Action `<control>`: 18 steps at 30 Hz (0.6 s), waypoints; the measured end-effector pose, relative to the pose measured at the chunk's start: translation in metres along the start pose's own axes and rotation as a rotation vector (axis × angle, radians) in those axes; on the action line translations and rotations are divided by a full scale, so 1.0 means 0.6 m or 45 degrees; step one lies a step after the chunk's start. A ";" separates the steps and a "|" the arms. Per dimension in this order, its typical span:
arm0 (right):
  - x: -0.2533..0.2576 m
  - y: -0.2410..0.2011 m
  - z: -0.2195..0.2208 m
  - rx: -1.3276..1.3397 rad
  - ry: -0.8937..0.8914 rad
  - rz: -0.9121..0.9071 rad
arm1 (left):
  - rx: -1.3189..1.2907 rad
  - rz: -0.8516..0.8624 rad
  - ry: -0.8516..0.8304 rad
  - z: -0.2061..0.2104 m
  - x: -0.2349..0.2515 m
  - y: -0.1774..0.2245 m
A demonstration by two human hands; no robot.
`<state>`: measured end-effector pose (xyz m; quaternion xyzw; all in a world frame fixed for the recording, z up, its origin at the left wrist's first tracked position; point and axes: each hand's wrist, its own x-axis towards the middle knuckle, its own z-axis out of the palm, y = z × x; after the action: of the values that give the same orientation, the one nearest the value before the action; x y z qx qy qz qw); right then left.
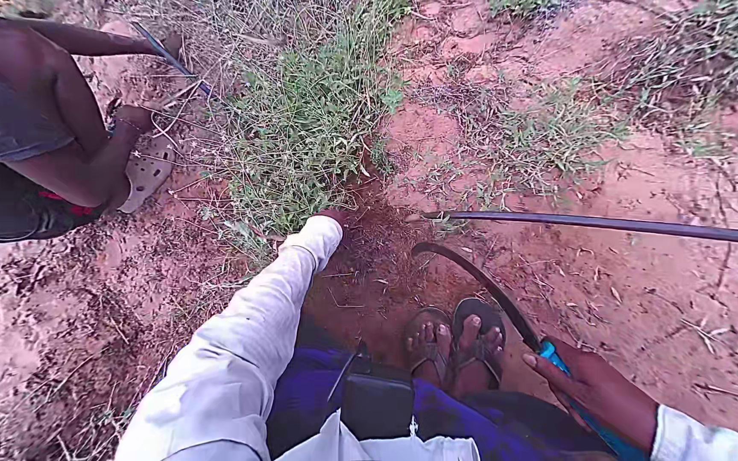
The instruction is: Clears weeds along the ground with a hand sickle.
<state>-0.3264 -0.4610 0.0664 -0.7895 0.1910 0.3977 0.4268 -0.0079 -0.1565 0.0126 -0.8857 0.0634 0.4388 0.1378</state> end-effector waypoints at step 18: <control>0.043 -0.071 -0.069 0.073 0.511 -0.249 | -0.365 0.618 0.483 -0.021 -0.046 0.037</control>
<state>-0.2643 -0.4704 0.0816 -0.8550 0.2058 0.1838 0.4391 -0.0204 -0.1817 0.0379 -0.9210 0.2344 0.2907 -0.1109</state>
